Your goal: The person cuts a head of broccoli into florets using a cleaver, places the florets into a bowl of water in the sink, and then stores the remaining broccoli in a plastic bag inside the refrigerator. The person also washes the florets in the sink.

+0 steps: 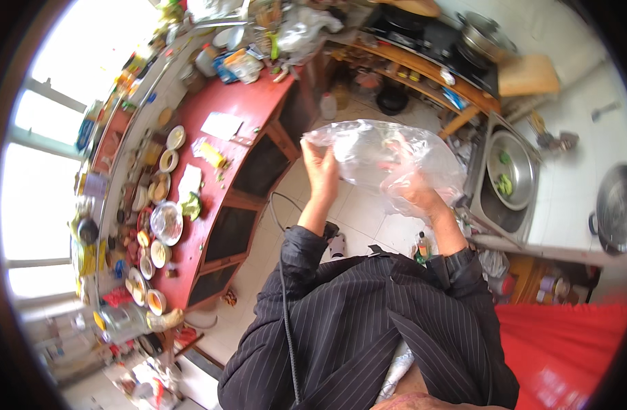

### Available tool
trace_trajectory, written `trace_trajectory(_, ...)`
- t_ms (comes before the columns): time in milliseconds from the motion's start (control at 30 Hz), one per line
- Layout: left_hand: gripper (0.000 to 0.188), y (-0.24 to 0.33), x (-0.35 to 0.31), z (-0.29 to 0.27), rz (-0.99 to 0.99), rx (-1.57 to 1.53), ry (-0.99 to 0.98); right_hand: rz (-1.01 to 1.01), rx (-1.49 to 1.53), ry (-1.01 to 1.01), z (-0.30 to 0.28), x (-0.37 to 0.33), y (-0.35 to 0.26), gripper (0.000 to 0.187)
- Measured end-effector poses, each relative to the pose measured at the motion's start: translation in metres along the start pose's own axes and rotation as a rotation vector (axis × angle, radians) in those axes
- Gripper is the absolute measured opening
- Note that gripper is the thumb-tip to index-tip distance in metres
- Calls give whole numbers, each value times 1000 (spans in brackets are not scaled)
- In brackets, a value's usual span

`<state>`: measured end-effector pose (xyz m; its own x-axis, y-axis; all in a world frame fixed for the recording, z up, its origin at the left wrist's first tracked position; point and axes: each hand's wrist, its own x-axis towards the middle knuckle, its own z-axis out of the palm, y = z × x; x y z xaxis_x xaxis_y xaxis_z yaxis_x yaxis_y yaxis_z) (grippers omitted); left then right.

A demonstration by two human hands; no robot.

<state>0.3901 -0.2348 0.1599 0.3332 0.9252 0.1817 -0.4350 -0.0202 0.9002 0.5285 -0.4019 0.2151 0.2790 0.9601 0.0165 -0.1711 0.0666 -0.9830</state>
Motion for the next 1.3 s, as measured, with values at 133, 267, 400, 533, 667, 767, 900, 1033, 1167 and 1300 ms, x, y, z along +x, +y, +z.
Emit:
trace_trajectory(133,38,13,5,-18,55,304,126,83,-47,3,48,35,0,110)
trace_trajectory(267,27,20,9,-39,249,708,99,-45,-247,-57,82,73,20,102)
trace_trajectory(400,29,20,7,-58,253,782,-17,206,-180,-102,102,92,39,86)
trace_trajectory(533,48,25,11,-76,95,564,-204,198,-65,-155,109,119,52,75)
trace_trajectory(667,90,46,4,-88,-321,-383,-218,40,-207,-314,95,143,71,55)
trace_trajectory(767,96,56,-5,-78,-222,25,-217,98,-331,-460,84,150,89,56)
trace_trajectory(900,62,47,-13,-71,-284,197,67,164,-508,-680,82,156,98,64)
trace_trajectory(1033,21,28,-30,-87,-316,88,409,-63,-461,-776,93,154,83,68)
trace_trajectory(1167,24,30,-49,-110,-238,-297,497,297,-253,-884,105,161,59,79)
trace_trajectory(1300,33,46,-51,-110,-231,-639,492,307,-204,-843,124,154,58,73)
